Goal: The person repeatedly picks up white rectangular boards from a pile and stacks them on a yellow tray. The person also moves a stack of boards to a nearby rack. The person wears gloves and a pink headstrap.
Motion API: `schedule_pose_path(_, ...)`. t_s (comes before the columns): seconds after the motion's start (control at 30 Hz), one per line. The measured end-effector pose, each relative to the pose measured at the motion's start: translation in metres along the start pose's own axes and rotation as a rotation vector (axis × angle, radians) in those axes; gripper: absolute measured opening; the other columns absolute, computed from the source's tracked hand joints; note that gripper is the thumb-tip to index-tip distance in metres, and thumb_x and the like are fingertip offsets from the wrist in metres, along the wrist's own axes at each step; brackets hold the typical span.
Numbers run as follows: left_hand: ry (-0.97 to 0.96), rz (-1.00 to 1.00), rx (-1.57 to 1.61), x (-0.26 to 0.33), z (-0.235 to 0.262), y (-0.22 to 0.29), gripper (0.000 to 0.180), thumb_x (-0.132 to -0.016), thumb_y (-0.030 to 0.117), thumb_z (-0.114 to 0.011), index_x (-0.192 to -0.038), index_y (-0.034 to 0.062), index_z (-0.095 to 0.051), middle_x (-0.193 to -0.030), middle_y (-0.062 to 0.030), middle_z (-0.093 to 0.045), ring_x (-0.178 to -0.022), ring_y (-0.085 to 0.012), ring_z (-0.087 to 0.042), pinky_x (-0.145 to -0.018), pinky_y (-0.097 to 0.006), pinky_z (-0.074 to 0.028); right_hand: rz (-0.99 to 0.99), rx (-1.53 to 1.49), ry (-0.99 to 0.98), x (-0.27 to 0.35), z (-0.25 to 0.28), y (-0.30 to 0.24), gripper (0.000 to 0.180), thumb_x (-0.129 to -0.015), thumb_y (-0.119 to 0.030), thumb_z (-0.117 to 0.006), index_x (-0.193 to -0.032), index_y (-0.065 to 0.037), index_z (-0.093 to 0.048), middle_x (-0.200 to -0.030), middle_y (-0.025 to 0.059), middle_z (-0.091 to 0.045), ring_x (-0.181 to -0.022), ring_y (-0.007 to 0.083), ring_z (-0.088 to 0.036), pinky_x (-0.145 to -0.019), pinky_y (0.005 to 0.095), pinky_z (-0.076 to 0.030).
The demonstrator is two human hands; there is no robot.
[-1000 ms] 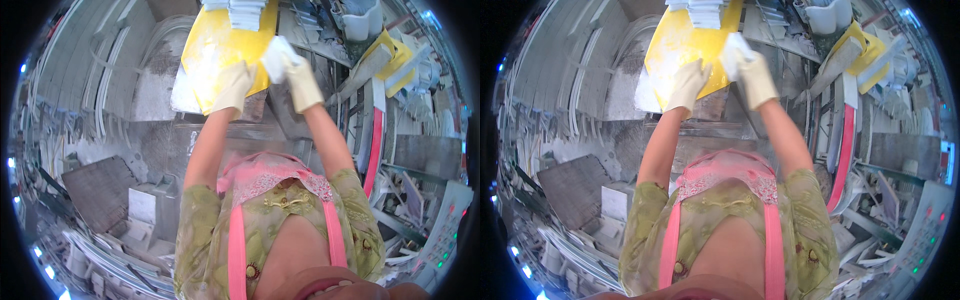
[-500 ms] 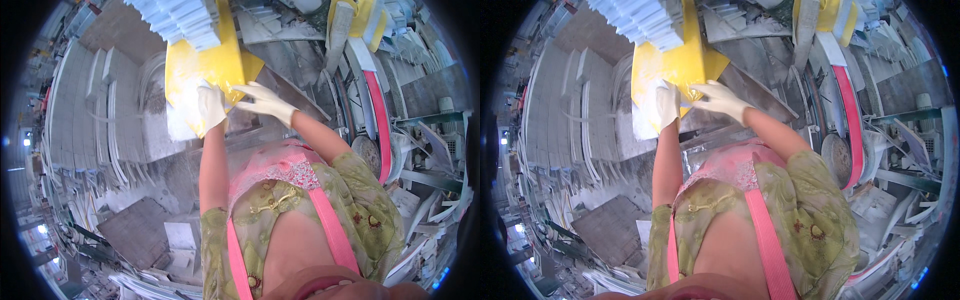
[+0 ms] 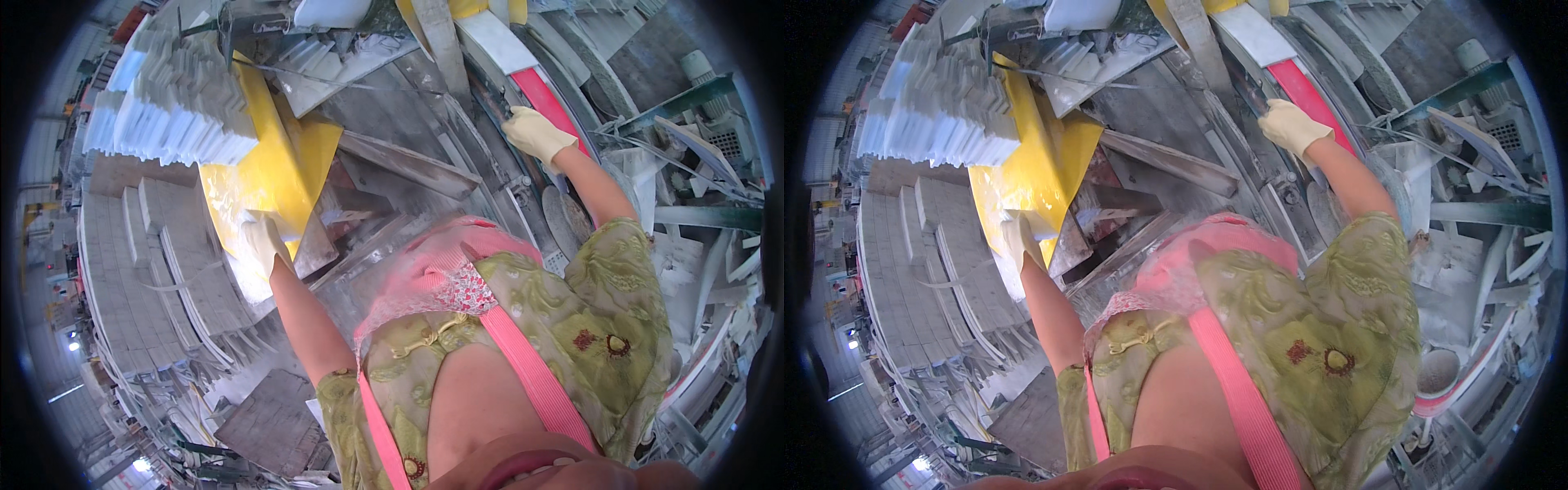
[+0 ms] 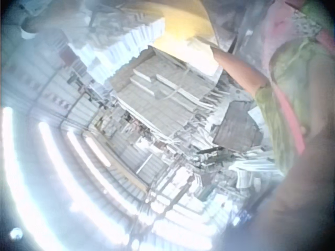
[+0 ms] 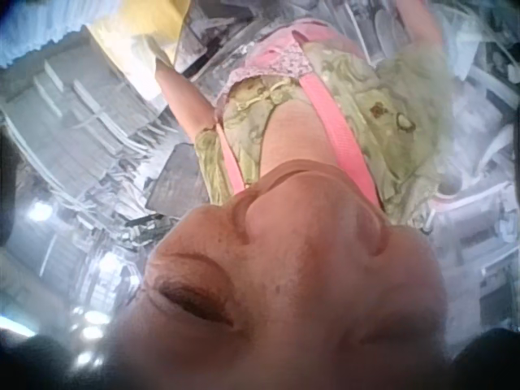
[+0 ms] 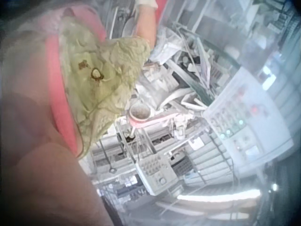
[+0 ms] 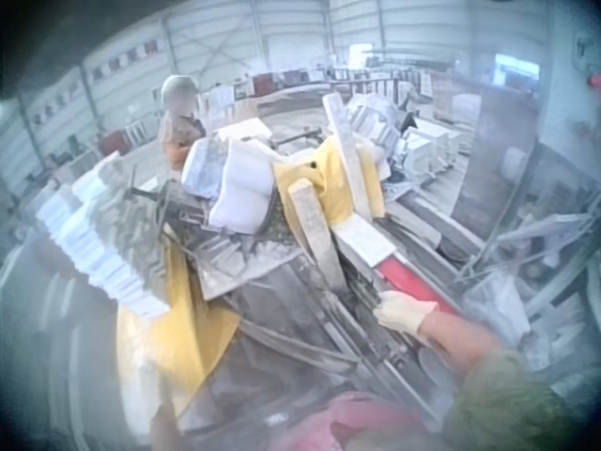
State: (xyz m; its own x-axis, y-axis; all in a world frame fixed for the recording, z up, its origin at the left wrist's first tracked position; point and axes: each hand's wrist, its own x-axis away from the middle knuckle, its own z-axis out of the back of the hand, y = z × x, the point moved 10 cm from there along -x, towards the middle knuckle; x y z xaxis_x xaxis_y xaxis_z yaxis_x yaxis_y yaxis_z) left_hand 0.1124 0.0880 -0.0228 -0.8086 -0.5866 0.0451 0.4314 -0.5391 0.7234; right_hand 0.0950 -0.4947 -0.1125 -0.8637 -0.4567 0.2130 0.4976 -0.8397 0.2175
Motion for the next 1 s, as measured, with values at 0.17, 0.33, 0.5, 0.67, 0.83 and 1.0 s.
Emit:
schedule_pose_path(0.17,-0.016,0.033,0.25,0.008,0.0,0.005,0.041,-0.09,0.02,-0.052,-0.117,-0.0106,-0.055,-0.109,-0.0247,-0.063,-0.101,-0.0331,-0.062,-0.089,-0.043,-0.049,0.092,-0.003,0.01,-0.002,-0.013,-0.007,0.021,-0.082,-0.023,-0.061,-0.072,-0.014,-0.077,-0.075,0.0107,-0.073,-0.073,0.0313,-0.071,-0.072,0.0432,-0.046)
schedule_pose_path(0.33,0.158,0.03,0.132,0.009,0.002,0.014,0.035,-0.09,0.016,-0.056,-0.114,-0.0091,-0.057,-0.106,-0.0247,-0.064,-0.092,-0.0334,-0.063,-0.085,-0.044,-0.05,0.086,-0.226,0.257,0.005,0.011,-0.005,0.034,-0.086,-0.032,-0.056,-0.06,-0.014,-0.07,-0.066,0.012,-0.069,-0.063,0.0322,-0.067,-0.067,0.0469,-0.044)
schedule_pose_path(0.5,0.163,0.065,0.189,0.018,0.003,0.016,0.036,-0.09,0.016,-0.056,-0.117,-0.0089,-0.057,-0.107,-0.0243,-0.065,-0.095,-0.0355,-0.065,-0.086,-0.044,-0.052,0.039,-0.267,0.273,0.006,0.02,0.0,0.039,-0.09,-0.033,-0.055,-0.062,-0.012,-0.069,-0.065,0.0129,-0.068,-0.063,0.0333,-0.067,-0.067,0.0478,-0.044)
schedule_pose_path(0.67,0.164,0.097,0.139,0.016,0.004,0.013,0.039,-0.09,0.015,-0.053,-0.121,-0.0087,-0.056,-0.111,-0.0243,-0.064,-0.099,-0.0343,-0.065,-0.088,-0.044,-0.051,0.034,-0.17,0.165,0.003,0.009,-0.006,0.031,-0.09,-0.028,-0.055,-0.069,-0.014,-0.073,-0.072,0.0085,-0.072,-0.069,0.0284,-0.071,-0.07,0.0457,-0.045)
schedule_pose_path(0.83,0.127,0.092,0.279,0.018,-0.002,0.012,0.039,-0.089,0.014,-0.051,-0.12,-0.009,-0.055,-0.112,-0.0241,-0.062,-0.098,-0.034,-0.063,-0.086,-0.043,-0.051,0.022,-0.126,0.153,0.001,0.002,-0.007,0.027,-0.089,-0.024,-0.056,-0.071,-0.014,-0.074,-0.074,0.0078,-0.073,-0.071,0.0272,-0.072,-0.075,0.0442,-0.046)
schedule_pose_path(1.0,0.12,0.092,0.322,0.019,-0.002,0.011,0.038,-0.089,0.012,-0.051,-0.12,-0.0093,-0.054,-0.11,-0.0232,-0.062,-0.096,-0.0334,-0.063,-0.086,-0.043,-0.051,-0.041,-0.191,0.144,0.003,-0.006,-0.003,0.034,-0.092,-0.032,-0.055,-0.071,-0.014,-0.074,-0.071,0.0109,-0.073,-0.07,0.0295,-0.071,-0.076,0.0455,-0.048)
